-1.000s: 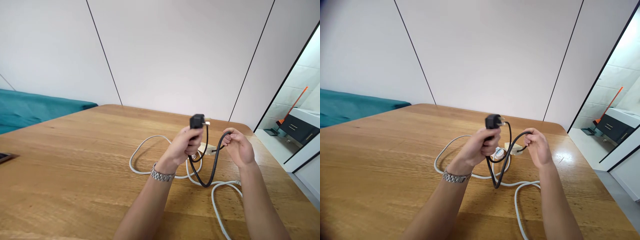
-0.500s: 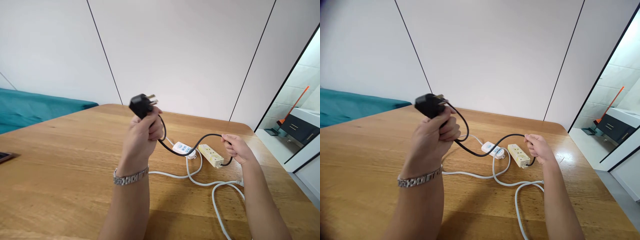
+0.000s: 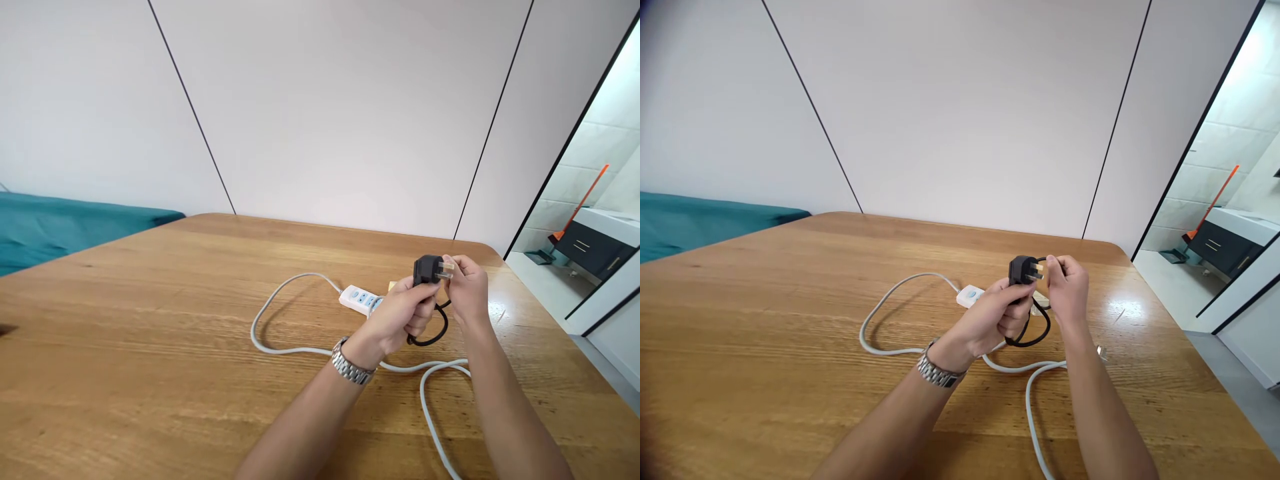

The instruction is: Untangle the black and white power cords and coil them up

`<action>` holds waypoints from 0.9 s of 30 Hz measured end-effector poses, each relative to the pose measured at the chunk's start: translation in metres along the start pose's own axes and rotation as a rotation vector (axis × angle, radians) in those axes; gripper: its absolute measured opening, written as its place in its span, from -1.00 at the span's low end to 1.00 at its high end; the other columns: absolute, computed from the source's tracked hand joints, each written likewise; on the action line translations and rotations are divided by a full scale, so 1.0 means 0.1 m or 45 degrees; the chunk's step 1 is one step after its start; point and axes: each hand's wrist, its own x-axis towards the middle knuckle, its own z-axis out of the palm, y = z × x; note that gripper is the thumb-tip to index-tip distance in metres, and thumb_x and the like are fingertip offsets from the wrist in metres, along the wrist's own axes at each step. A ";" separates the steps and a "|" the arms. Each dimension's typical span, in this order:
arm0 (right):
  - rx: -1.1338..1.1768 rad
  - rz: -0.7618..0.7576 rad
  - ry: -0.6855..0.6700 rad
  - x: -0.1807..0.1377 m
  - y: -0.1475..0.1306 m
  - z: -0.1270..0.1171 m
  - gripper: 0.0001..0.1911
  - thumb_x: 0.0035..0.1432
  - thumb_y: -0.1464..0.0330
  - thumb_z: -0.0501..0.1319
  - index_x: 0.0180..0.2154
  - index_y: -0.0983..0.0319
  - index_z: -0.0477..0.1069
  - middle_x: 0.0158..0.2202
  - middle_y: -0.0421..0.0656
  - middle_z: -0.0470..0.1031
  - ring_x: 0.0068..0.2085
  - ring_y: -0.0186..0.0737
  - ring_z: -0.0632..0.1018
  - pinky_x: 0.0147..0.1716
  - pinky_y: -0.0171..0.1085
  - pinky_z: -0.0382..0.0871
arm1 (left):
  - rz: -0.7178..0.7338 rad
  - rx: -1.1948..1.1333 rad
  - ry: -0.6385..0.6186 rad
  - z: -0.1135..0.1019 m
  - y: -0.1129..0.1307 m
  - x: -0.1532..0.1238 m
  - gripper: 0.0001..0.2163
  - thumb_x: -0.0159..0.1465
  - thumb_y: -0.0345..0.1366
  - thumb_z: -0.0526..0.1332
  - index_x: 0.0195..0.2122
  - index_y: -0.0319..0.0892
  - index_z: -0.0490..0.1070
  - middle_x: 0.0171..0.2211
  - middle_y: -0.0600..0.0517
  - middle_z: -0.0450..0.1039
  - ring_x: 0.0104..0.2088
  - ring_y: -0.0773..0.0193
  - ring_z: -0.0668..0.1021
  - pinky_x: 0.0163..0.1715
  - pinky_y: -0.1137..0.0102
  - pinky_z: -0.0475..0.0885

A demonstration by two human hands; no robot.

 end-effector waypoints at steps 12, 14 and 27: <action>-0.335 -0.595 -0.479 -0.31 -0.32 0.05 -0.66 0.37 0.24 -0.02 -0.08 0.19 0.49 -0.29 -0.11 0.39 -0.25 -0.18 0.46 -0.24 -0.23 0.35 | 0.276 -0.178 0.303 -0.13 0.07 0.09 -0.44 -0.15 0.02 0.51 -0.58 -0.16 0.12 -0.71 0.31 -0.13 -0.72 0.61 -0.08 -0.75 0.60 -0.19; -0.413 -0.603 -0.609 -0.37 -0.36 0.06 -0.63 0.37 0.24 0.00 0.06 0.18 0.44 -0.24 -0.09 0.40 -0.25 -0.18 0.47 -0.26 -0.22 0.37 | 0.334 -0.209 0.367 -0.16 0.11 0.10 -0.54 -0.12 0.00 0.49 -0.51 -0.21 0.30 -0.71 0.30 -0.09 -0.73 0.59 -0.02 -0.75 0.59 -0.14; -0.550 -0.279 -0.829 -0.38 -0.12 0.23 -0.64 -0.01 0.15 0.37 -0.23 0.18 0.39 -0.21 -0.13 0.48 -0.17 -0.11 0.48 -0.15 -0.14 0.36 | 0.631 -0.505 0.342 -0.36 0.56 -0.22 -0.73 0.35 -0.26 0.20 -0.49 -0.20 0.26 -0.71 0.25 -0.06 -0.74 0.54 0.11 -0.69 0.61 0.11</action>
